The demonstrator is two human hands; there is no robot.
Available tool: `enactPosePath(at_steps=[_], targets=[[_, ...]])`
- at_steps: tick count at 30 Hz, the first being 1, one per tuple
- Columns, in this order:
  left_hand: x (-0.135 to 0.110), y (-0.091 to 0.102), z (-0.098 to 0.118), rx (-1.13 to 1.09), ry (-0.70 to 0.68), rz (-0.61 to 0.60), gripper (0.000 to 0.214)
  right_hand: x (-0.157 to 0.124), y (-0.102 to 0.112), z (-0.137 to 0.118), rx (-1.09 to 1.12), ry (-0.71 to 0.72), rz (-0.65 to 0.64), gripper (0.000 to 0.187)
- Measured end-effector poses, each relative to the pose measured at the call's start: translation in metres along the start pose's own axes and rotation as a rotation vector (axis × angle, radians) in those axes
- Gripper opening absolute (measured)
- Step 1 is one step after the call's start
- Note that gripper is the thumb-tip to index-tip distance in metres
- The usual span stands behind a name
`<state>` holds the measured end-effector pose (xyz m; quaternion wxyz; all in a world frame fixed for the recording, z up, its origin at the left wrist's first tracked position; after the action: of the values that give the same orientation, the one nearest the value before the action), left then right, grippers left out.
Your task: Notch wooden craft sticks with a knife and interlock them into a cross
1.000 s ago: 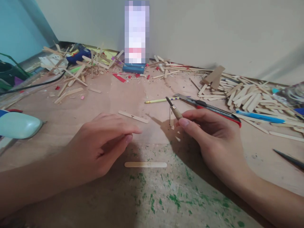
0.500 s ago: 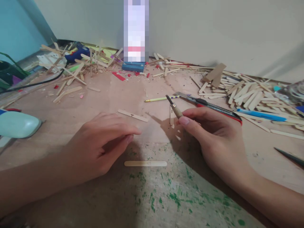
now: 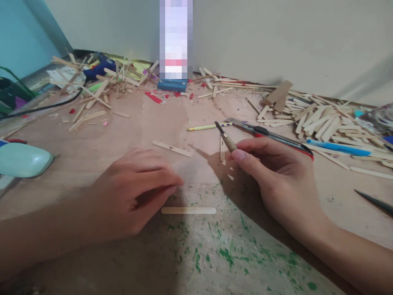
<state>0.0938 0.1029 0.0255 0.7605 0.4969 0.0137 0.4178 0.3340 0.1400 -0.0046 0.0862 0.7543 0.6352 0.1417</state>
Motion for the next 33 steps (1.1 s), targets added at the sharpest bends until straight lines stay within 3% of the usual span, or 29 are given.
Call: enactPosePath(at_steps=[33], targets=[[0.0001,0.0012,-0.0020,0.036,-0.019,0.024,0.020,0.0001,0.0007,-0.0046,0.001,0.045,-0.009,0.008]])
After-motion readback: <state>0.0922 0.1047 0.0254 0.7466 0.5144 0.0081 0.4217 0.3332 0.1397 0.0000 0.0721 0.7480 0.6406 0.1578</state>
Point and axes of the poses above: each hand's wrist, its own x-axis towards the middle knuckle, its own y-axis out of the back of the hand, z = x × y, the point moved 10 cm from there along x, towards the middle knuckle, and after that the axes turned 1 degree about y, right-handed, at the moved point
